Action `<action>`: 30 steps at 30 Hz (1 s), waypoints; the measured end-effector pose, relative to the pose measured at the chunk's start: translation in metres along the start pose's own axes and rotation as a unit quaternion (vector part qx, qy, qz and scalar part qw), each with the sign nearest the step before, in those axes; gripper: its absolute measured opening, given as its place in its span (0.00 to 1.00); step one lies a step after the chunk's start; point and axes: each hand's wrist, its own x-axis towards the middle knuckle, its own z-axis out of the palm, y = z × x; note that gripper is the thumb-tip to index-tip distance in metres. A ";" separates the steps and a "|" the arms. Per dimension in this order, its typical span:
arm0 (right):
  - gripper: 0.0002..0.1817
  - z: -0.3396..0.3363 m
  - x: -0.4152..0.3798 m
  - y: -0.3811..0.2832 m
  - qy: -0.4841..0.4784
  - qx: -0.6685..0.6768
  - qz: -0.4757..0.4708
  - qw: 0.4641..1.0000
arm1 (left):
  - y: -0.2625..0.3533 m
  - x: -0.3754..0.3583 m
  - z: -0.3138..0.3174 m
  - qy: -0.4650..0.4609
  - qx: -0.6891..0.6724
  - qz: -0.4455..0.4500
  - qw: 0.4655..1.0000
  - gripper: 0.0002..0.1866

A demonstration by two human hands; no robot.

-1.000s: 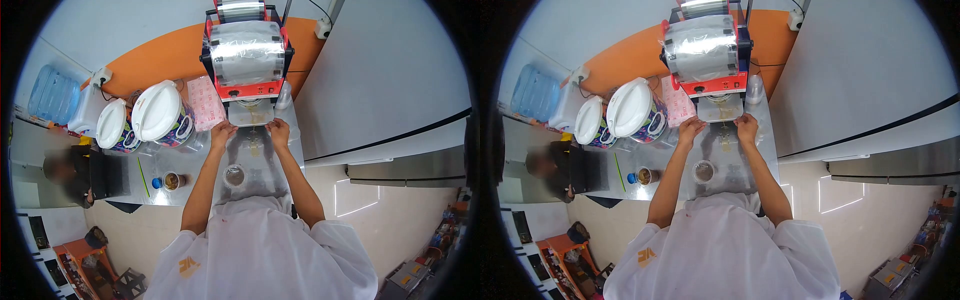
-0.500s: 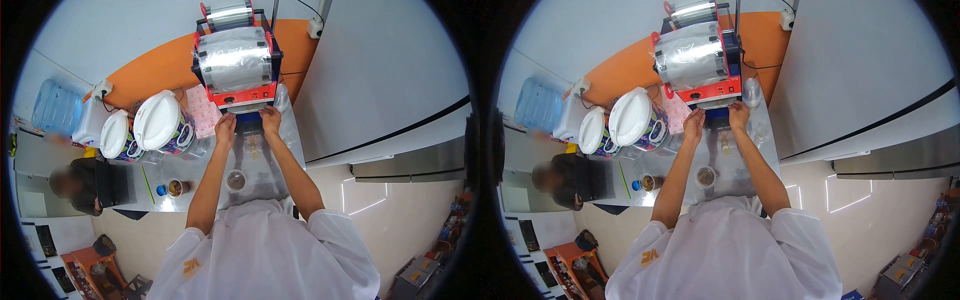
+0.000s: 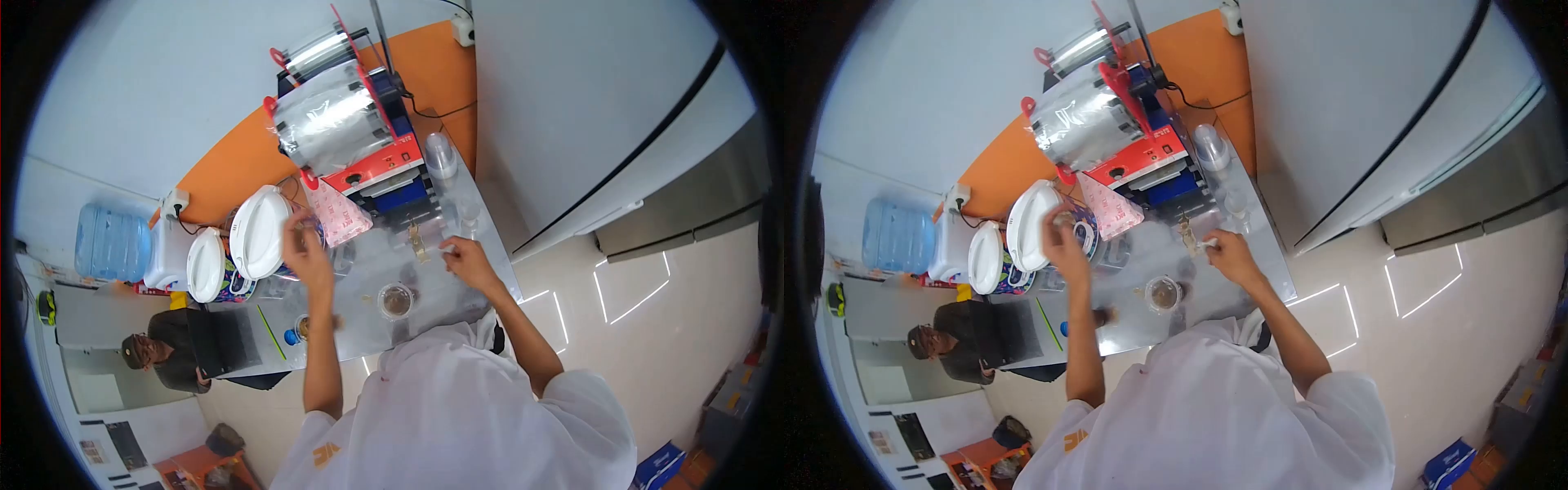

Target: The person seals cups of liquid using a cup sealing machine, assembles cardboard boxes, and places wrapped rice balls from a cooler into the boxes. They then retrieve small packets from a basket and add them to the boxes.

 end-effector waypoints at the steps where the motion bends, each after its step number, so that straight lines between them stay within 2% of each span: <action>1: 0.17 -0.006 -0.016 0.011 0.003 0.005 0.004 1.000 | 0.029 0.015 -0.003 0.025 -0.015 0.076 0.997 0.11; 3: 0.20 -0.019 -0.038 0.024 0.127 -0.183 -0.117 0.968 | 0.068 0.054 -0.013 0.001 0.061 0.188 0.980 0.14; 4: 0.20 -0.026 -0.038 0.016 0.129 -0.185 -0.119 0.967 | 0.096 0.073 -0.014 -0.019 0.107 0.233 0.966 0.17; 6: 0.20 -0.052 -0.035 -0.019 0.199 -0.188 -0.223 0.936 | 0.134 0.114 -0.003 -0.103 0.138 0.294 0.940 0.25; 8: 0.20 -0.089 -0.030 -0.093 0.153 -0.138 -0.185 0.961 | 0.155 0.146 0.012 -0.202 0.180 0.286 0.919 0.37; 9: 0.19 -0.104 -0.024 -0.128 0.184 -0.149 -0.249 0.939 | 0.151 0.162 0.020 -0.190 0.179 0.288 0.921 0.37; 11: 0.16 -0.131 -0.007 -0.206 0.255 -0.158 -0.366 0.881 | 0.133 0.191 0.034 -0.330 0.274 0.272 0.861 0.51; 12: 0.14 -0.142 0.003 -0.246 0.292 -0.154 -0.414 0.848 | 0.131 0.200 0.039 -0.317 0.274 0.273 0.866 0.51; 14: 0.18 -0.164 0.025 -0.322 0.312 -0.214 -0.430 0.820 | 0.133 0.207 0.051 -0.429 0.405 0.185 0.786 0.60; 17: 0.21 -0.188 0.081 -0.408 0.306 -0.305 -0.522 0.736 | 0.124 0.206 0.054 -0.440 0.415 0.156 0.781 0.63; 18: 0.24 -0.193 0.098 -0.432 0.309 -0.333 -0.541 0.708 | 0.127 0.200 0.052 -0.426 0.404 0.167 0.792 0.60; 19: 0.24 -0.199 0.120 -0.453 0.304 -0.334 -0.549 0.703 | 0.125 0.194 0.051 -0.417 0.405 0.164 0.797 0.60; 21: 0.29 -0.210 0.168 -0.477 0.308 -0.457 -0.528 0.646 | 0.115 0.182 0.050 -0.355 0.390 0.224 0.820 0.57; 22: 0.29 -0.208 0.184 -0.482 0.303 -0.458 -0.539 0.639 | 0.118 0.171 0.046 -0.324 0.377 0.240 0.834 0.54; 24: 0.19 -0.203 0.217 -0.490 0.338 -0.526 -0.532 0.571 | 0.115 0.161 0.044 -0.288 0.379 0.255 0.842 0.53; 25: 0.19 -0.204 0.234 -0.492 0.334 -0.524 -0.543 0.565 | 0.111 0.156 0.045 -0.267 0.377 0.275 0.843 0.52; 27: 0.18 -0.203 0.255 -0.498 0.223 -0.597 -0.488 0.597 | 0.104 0.144 0.047 -0.228 0.380 0.290 0.848 0.51; 28: 0.18 -0.199 0.260 -0.503 0.220 -0.597 -0.495 0.592 | 0.102 0.139 0.047 -0.197 0.381 0.311 0.848 0.50; 30: 0.16 -0.187 0.256 -0.507 0.140 -0.683 -0.298 0.651 | 0.103 0.129 0.046 -0.180 0.379 0.312 0.852 0.50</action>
